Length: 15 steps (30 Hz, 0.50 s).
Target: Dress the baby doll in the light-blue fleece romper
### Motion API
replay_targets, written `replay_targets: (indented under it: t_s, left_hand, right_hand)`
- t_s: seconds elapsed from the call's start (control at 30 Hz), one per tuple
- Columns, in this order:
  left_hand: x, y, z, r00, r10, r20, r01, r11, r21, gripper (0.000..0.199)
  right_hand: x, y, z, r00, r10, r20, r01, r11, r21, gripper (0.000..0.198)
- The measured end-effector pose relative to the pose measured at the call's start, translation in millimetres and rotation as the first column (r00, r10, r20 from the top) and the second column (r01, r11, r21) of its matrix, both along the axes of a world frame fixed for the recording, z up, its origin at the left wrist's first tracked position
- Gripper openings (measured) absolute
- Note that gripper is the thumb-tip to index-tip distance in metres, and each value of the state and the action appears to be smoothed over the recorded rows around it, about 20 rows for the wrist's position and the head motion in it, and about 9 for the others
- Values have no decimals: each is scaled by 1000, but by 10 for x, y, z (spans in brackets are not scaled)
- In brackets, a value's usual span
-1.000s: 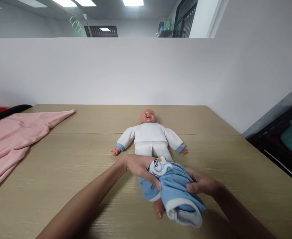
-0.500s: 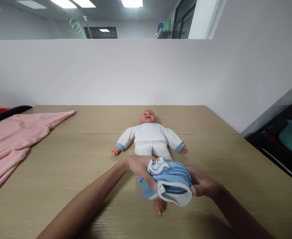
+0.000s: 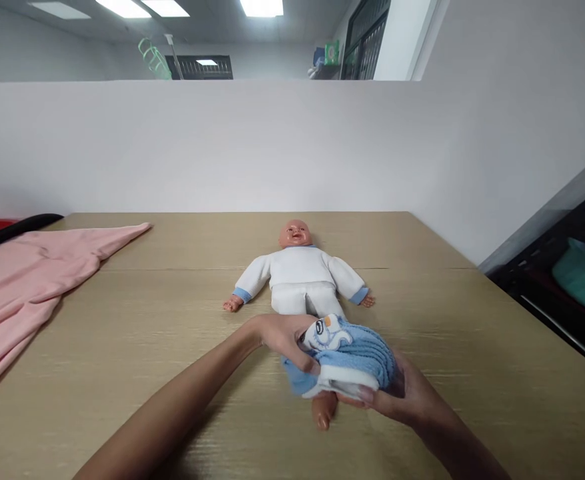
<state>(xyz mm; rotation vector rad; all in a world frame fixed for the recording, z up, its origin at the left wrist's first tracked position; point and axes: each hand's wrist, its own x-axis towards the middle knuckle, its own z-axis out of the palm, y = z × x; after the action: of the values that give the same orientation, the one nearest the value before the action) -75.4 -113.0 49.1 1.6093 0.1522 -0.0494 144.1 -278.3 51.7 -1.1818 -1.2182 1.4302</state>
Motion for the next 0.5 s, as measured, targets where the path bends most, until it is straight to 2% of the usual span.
replay_targets:
  t_s: [0.07,0.13,0.17,0.23,0.3,0.33,0.4,0.5]
  left_hand:
    - [40,-64,99,996,-83,32,83,997,-4,46]
    - [96,-149,198,989,-136,64,135,991,22,37]
    - [123,-191,237,992,-109,71,104,993,64,36]
    - [161,-259,282,996,37,82,-53,978,202,37]
    - [174,-296,286,978,189,91,-209,906,367,41]
    - [172,-303,276,969,231,91,-247,866,435,42]
    - [161,-301,244,963,259,70,-256,812,524,49]
    - [146,-287,185,968,252,13,-209,773,598,61]
  right_hand:
    - [-4,-17,-52,997,-35,67,35,999,4,68]
    - [-21,-56,-125,969,-163,186,163,986,18,72]
    - [-40,-87,-165,936,-252,245,250,967,39,73]
    - [-109,-174,-246,849,-421,320,410,906,105,67]
    - [-223,-291,-326,790,-523,320,503,851,149,56]
    - [-295,-356,-367,771,-561,301,540,827,157,52]
    - [-456,-480,-455,748,-607,267,597,792,130,54]
    - [-667,-614,-603,706,-652,276,664,745,64,67]
